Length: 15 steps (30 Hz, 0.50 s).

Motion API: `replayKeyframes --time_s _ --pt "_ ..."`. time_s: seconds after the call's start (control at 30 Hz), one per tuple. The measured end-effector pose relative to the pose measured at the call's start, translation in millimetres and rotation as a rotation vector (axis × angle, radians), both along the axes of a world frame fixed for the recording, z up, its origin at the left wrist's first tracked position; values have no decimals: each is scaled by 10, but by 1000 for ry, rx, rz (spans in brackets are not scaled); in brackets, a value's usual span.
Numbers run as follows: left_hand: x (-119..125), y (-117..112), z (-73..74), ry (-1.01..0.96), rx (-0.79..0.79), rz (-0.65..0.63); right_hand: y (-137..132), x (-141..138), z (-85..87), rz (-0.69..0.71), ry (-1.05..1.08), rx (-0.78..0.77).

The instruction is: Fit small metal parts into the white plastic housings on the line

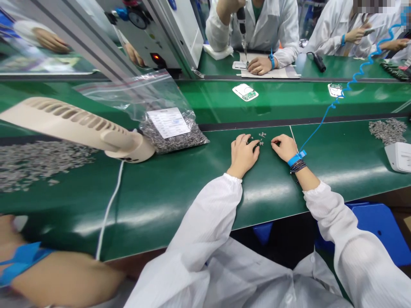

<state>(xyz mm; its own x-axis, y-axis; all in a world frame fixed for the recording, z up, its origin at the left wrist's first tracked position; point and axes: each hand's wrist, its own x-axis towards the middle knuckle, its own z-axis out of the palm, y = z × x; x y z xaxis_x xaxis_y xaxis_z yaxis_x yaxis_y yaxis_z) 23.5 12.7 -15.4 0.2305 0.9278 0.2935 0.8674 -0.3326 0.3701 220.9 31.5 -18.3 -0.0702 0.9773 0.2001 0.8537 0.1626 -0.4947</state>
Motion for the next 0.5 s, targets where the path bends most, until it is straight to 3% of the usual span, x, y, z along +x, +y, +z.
replayKeyframes --time_s 0.27,0.5 --pt "8 9 0 28 14 14 30 -27 -2 -27 81 -28" --pt "20 4 9 65 -28 -30 41 -109 45 -10 -28 -31"
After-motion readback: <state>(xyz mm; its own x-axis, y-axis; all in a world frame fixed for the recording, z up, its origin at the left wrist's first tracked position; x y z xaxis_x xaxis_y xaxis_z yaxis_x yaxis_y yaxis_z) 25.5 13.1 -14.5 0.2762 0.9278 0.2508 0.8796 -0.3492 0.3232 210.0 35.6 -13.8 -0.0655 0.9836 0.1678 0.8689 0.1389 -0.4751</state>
